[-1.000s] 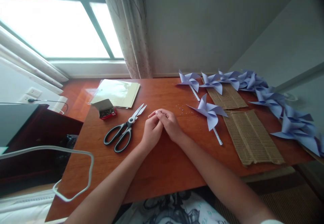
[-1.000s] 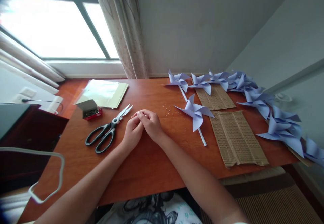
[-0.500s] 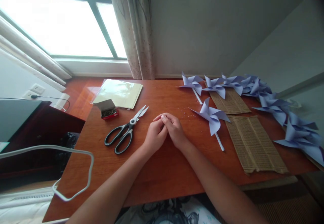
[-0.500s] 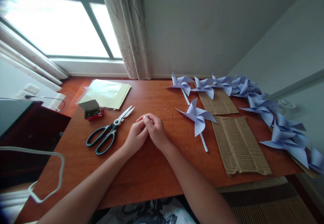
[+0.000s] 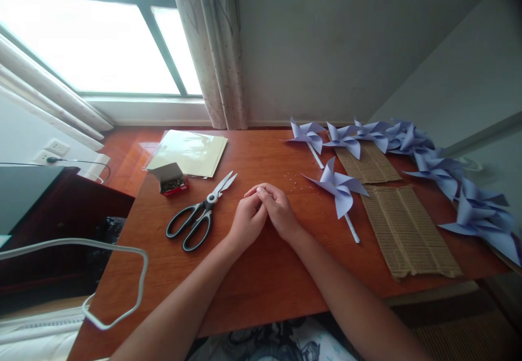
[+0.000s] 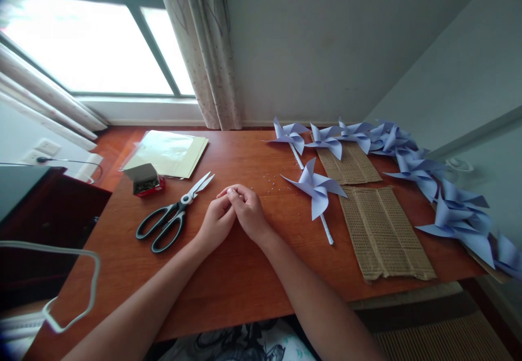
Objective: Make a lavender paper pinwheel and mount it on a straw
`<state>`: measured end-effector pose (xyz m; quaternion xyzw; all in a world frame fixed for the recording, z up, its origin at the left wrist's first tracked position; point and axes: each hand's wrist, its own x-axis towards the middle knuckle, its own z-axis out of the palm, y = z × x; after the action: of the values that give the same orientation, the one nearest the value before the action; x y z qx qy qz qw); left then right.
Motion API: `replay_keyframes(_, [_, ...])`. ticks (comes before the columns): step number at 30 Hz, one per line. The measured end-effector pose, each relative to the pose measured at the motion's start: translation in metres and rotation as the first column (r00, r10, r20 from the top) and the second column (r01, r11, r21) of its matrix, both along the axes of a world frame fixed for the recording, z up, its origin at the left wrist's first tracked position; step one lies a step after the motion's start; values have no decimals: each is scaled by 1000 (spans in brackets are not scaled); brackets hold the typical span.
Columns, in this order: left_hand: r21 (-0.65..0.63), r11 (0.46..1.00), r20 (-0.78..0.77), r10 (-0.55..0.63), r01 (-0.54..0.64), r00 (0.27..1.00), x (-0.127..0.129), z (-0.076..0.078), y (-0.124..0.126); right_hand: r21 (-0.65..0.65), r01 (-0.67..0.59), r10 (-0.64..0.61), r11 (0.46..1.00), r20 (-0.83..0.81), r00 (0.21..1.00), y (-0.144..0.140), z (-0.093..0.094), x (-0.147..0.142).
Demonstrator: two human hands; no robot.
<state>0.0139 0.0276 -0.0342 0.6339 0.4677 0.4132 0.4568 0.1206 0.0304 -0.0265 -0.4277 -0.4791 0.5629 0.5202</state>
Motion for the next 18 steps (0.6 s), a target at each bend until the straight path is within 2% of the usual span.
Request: replay_keyframes(18, [-8,1000,2,2,-2,1000,0,1,0,4,0,0,1000,28,1000,0,1,1])
